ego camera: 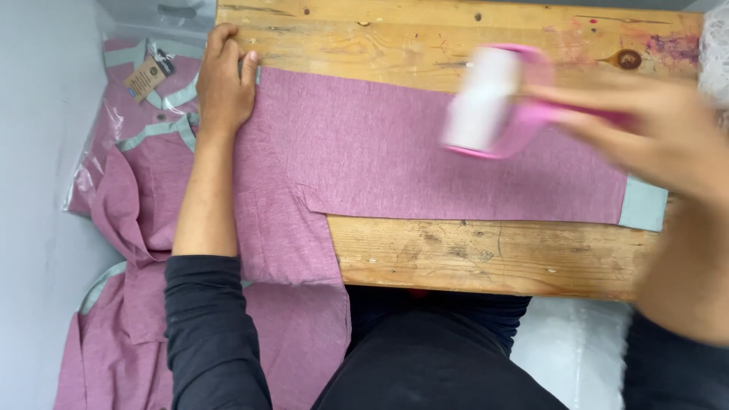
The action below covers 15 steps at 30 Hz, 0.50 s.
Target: The person attaches a tag to a folded pink shirt, places the shirt into a plastic bag, and then uses a lint roller to clean the surface of another pink shirt.
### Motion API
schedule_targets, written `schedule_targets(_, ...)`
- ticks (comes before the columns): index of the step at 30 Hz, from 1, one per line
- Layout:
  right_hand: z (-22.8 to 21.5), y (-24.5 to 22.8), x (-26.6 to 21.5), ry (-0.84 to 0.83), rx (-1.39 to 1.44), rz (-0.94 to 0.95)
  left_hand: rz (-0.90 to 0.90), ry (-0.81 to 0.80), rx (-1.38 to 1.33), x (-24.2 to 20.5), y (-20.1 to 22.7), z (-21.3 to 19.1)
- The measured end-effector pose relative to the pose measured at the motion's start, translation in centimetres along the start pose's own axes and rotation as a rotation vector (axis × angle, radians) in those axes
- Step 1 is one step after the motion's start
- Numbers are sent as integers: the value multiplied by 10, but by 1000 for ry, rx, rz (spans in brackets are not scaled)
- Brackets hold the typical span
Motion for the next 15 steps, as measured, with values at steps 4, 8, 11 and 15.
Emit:
schedule_targets(4, 91, -40, 128, 106, 164, -182, -14, -19, -15, -1, 0, -1)
schedule_targets(8, 155, -15, 165, 35, 300, -51, 23, -9, -10, 1, 0, 0)
schedule_targets(11, 134, 19, 109, 67, 315, -9, 57, -7, -16, 0, -1, 3)
schedule_targets(15, 89, 87, -31, 59, 394, 310, 66, 12, -20, -2, -1, 0)
Point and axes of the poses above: each hand's wrist, its own x-axis towards the middle knuckle, its own z-axis out of the palm, y = z × x, the point moved 10 cm from there along x, towards the middle knuckle, and after that the axes turned 11 degrees about -z, right-handed, at the moved point
